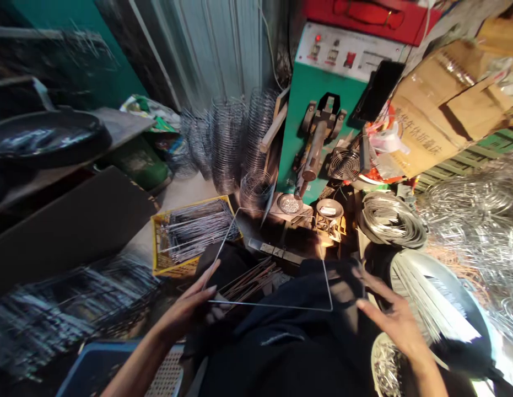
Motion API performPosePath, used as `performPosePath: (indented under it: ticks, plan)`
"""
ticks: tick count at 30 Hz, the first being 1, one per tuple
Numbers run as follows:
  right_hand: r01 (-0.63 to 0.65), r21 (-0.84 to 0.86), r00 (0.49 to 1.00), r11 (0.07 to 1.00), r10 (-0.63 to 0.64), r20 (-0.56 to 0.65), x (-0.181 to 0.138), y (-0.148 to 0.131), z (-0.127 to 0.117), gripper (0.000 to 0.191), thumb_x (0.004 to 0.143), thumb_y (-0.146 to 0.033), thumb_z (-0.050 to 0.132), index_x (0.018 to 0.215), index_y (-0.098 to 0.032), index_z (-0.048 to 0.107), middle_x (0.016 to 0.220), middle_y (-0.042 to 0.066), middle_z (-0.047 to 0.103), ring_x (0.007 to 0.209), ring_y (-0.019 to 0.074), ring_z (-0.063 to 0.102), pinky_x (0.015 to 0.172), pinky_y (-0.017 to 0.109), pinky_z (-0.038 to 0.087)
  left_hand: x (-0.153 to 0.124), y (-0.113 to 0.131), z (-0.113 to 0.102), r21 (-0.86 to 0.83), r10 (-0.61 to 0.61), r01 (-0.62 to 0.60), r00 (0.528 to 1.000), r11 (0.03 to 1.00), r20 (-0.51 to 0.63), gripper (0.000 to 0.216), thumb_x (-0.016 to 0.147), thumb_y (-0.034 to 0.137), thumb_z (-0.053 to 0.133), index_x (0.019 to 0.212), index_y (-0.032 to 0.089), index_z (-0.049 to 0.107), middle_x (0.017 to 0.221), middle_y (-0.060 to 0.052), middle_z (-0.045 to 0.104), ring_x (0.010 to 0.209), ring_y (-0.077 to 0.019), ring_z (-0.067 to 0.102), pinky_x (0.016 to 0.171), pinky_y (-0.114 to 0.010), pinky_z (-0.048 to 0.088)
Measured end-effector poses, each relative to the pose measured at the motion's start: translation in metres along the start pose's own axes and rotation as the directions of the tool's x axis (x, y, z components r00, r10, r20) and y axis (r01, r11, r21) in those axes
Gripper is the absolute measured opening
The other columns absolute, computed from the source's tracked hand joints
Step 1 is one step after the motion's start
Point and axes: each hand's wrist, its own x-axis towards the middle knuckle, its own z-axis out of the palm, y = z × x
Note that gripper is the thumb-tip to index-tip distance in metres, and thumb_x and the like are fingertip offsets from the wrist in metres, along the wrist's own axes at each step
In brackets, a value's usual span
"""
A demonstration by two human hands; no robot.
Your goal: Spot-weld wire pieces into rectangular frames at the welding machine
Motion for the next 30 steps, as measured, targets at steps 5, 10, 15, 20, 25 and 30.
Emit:
performPosePath:
  ticks: [5, 10, 15, 20, 25, 30]
  plan:
    - [0.160, -0.001, 0.970, 0.987, -0.157, 0.187, -0.005, -0.030, 0.033, 0.059, 0.086, -0.044, 0.070, 0.141, -0.030, 0.056, 0.142, 0.005, 0.057, 0.133, 0.0289, 0.053, 0.115, 0.051, 0.040, 0.001, -0.017, 0.009, 0.082, 0.015, -0.023, 0.996, 0.996, 0.091, 0.112, 0.077, 0.038, 0.079, 0.160, 0.031, 0.004, 0.072, -0.006, 0.073, 0.057, -0.0241, 0.069, 0.048, -0.026, 0.051]
    - [0.131, -0.094, 0.986, 0.987, -0.120, 0.114, -0.015, -0.028, 0.021, 0.063, 0.087, -0.044, 0.070, 0.145, -0.030, 0.051, 0.143, 0.006, 0.056, 0.131, 0.0304, 0.054, 0.113, 0.051, 0.042, -0.008, -0.030, -0.008, 0.045, 0.040, -0.039, 0.999, 0.998, -0.011, 0.109, 0.075, 0.035, 0.081, 0.159, 0.036, 0.012, 0.067, -0.001, 0.070, 0.051, -0.0192, 0.064, 0.044, -0.022, 0.048]
    - [0.206, -0.212, 0.978, 0.955, -0.191, 0.086, -0.014, -0.036, 0.019, 0.063, 0.088, -0.044, 0.068, 0.146, -0.027, 0.051, 0.143, 0.008, 0.056, 0.130, 0.0306, 0.056, 0.110, 0.049, 0.047, 0.002, -0.034, 0.018, -0.035, 0.082, -0.080, 0.995, 0.996, 0.059, 0.108, 0.078, 0.034, 0.078, 0.160, 0.029, 0.008, 0.066, -0.002, 0.070, 0.048, -0.0181, 0.062, 0.045, -0.023, 0.048]
    - [0.270, -0.233, 0.961, 0.934, -0.244, 0.133, -0.007, -0.041, 0.047, 0.062, 0.090, -0.042, 0.066, 0.148, -0.030, 0.048, 0.144, 0.005, 0.056, 0.131, 0.0284, 0.055, 0.110, 0.046, 0.049, 0.007, -0.028, 0.045, -0.064, 0.079, -0.074, 0.992, 0.995, 0.094, 0.111, 0.075, 0.034, 0.080, 0.160, 0.030, 0.009, 0.066, -0.002, 0.072, 0.048, -0.0180, 0.063, 0.045, -0.022, 0.047]
    - [0.277, -0.223, 0.956, 0.935, -0.244, 0.164, -0.001, -0.036, 0.068, 0.063, 0.090, -0.037, 0.066, 0.149, -0.030, 0.046, 0.144, 0.006, 0.057, 0.131, 0.0285, 0.055, 0.111, 0.048, 0.047, 0.006, -0.032, 0.045, -0.035, 0.059, -0.056, 0.993, 0.998, 0.099, 0.109, 0.074, 0.034, 0.081, 0.159, 0.031, 0.014, 0.068, -0.002, 0.073, 0.050, -0.0191, 0.065, 0.049, -0.024, 0.050]
    - [0.289, -0.176, 0.933, 0.941, -0.235, 0.272, -0.002, -0.037, 0.086, 0.065, 0.087, -0.034, 0.068, 0.148, -0.028, 0.048, 0.144, 0.007, 0.056, 0.132, 0.0292, 0.054, 0.111, 0.049, 0.046, 0.013, -0.040, 0.040, -0.056, -0.001, 0.008, 0.991, 0.998, 0.137, 0.113, 0.070, 0.033, 0.084, 0.159, 0.032, 0.016, 0.075, -0.004, 0.075, 0.054, -0.0214, 0.068, 0.051, -0.026, 0.052]
